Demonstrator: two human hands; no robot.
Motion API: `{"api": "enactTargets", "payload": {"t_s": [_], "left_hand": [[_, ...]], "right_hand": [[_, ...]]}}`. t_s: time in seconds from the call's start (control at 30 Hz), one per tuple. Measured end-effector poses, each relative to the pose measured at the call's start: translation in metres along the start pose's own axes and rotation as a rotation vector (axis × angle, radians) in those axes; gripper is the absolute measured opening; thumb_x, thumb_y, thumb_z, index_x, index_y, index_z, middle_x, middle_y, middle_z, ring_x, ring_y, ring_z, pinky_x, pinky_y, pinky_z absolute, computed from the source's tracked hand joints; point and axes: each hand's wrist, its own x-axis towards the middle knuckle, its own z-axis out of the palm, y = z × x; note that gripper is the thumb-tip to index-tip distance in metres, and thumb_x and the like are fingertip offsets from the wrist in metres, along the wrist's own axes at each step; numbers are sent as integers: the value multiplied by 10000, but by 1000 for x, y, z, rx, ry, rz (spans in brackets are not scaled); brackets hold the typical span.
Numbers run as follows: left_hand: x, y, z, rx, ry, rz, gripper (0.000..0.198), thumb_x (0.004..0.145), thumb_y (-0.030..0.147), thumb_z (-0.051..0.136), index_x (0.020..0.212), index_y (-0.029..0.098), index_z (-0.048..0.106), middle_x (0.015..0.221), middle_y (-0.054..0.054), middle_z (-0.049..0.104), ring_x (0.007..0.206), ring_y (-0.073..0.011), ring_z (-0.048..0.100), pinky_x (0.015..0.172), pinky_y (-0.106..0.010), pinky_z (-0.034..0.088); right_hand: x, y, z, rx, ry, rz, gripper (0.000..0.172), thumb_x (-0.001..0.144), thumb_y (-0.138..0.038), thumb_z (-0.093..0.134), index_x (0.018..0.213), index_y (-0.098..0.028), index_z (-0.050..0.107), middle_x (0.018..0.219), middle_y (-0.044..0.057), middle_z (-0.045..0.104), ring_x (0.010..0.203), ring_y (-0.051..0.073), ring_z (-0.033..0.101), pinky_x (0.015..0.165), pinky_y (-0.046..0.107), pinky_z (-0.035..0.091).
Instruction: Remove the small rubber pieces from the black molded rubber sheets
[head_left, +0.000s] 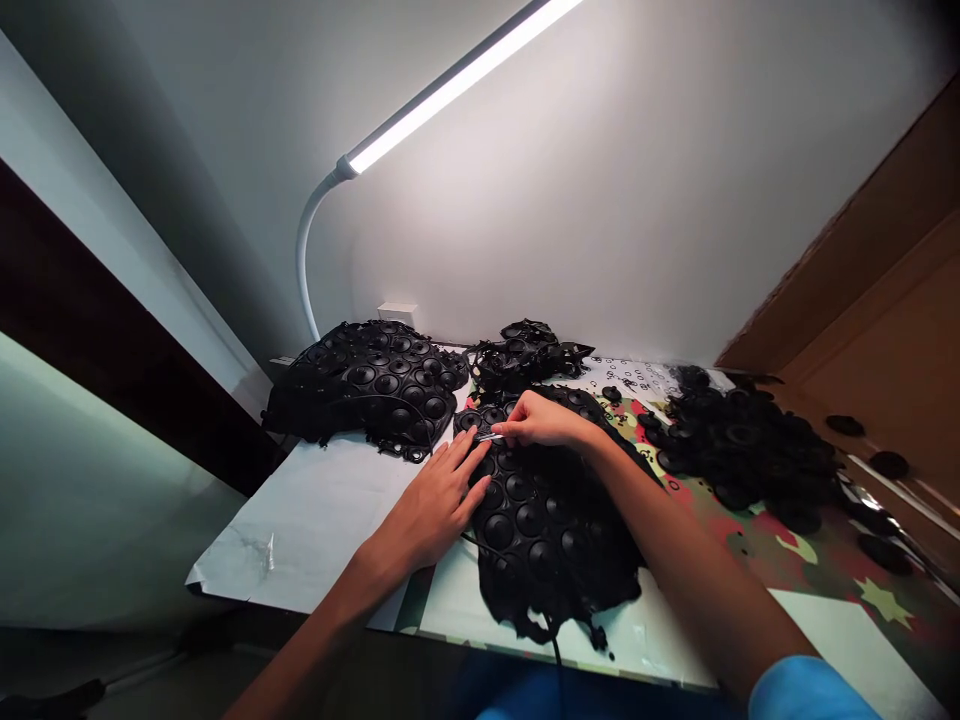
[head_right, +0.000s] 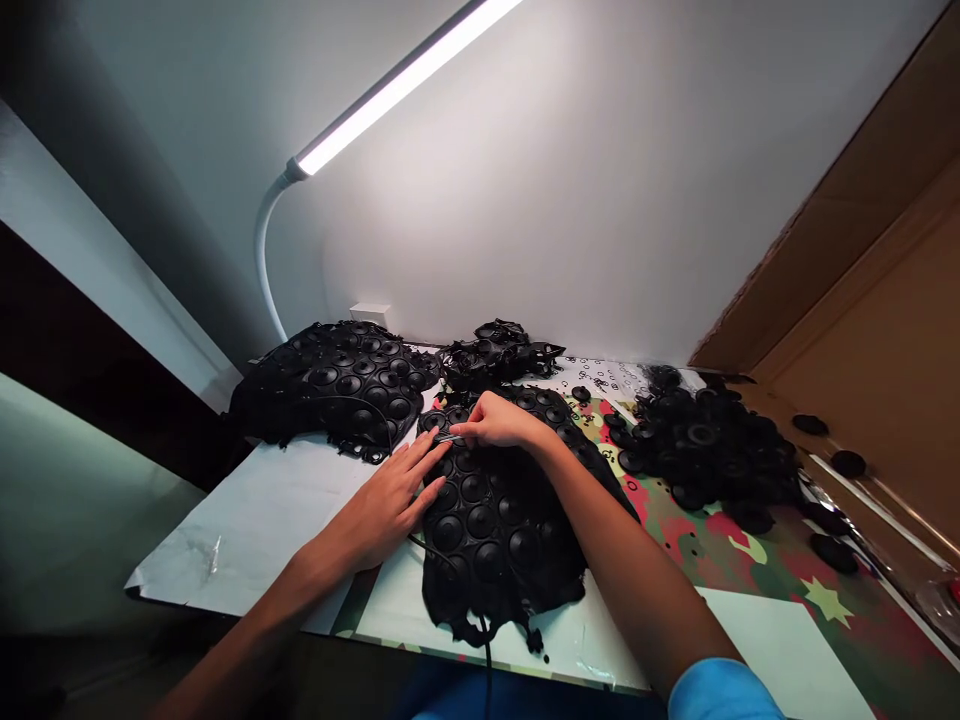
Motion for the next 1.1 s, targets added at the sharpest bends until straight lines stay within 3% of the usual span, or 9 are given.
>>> {"api": "enactTargets", "payload": {"t_s": [0.3,0.47,0.67,0.77,0.83,0.93,1.1], "left_hand": [[1,1,-2,4,-29,-16,596,1195,443,385,1718,164,444,1809,-184,352,1707,-290,305,1391,-548,296],[2,2,-2,26,17,19,566,1187,409,408,1691,163,485,1774,-177,425,1682,-294,367,1375,-535,344],[4,4,-4,62,-1,30,565,1191,360,370,1689,120,488,1780,-191,404,1700,-312,319,1380,-545,334],[4,4,-6,43,-13,28,571,1191,378,378,1699,137,478,1790,-195,381,1701,-311,314,1376,-548,338],[1,5,-8,17,-23,9,582,1189,388,389,1720,157,448,1799,-193,359,1697,-314,323,1364,-560,356],[-8,13,-8,-16,15,-54,601,1171,390,425,1703,114,460,1787,-214,369,1674,-331,371,1352,-573,377],[-28,32,-4,-105,141,-156,518,1164,376,433,1600,144,591,1737,-150,489,1601,-289,507,1304,-517,477]], "right_hand": [[1,7,6,86,31,-2,703,747,-822,798,600,-138,734,531,33,597,526,117,437,534,281,299],[-2,7,14,197,79,21,710,673,-821,865,572,-135,712,543,39,604,525,105,448,515,263,295],[-13,-9,-10,551,174,-64,740,659,-875,860,597,-169,645,464,-75,378,454,51,205,464,266,126],[-21,-22,-26,385,224,-85,724,699,-849,859,595,-157,671,461,-66,377,461,59,236,475,274,152],[-26,-26,-26,199,174,-37,727,721,-841,843,603,-136,712,478,-25,454,479,78,316,490,280,206],[-33,-23,-12,41,118,9,767,756,-871,768,617,-117,741,526,19,538,519,103,377,519,293,256],[-36,-9,10,-36,49,-12,753,806,-861,705,610,-134,708,524,-12,482,541,104,345,541,307,247]]}}
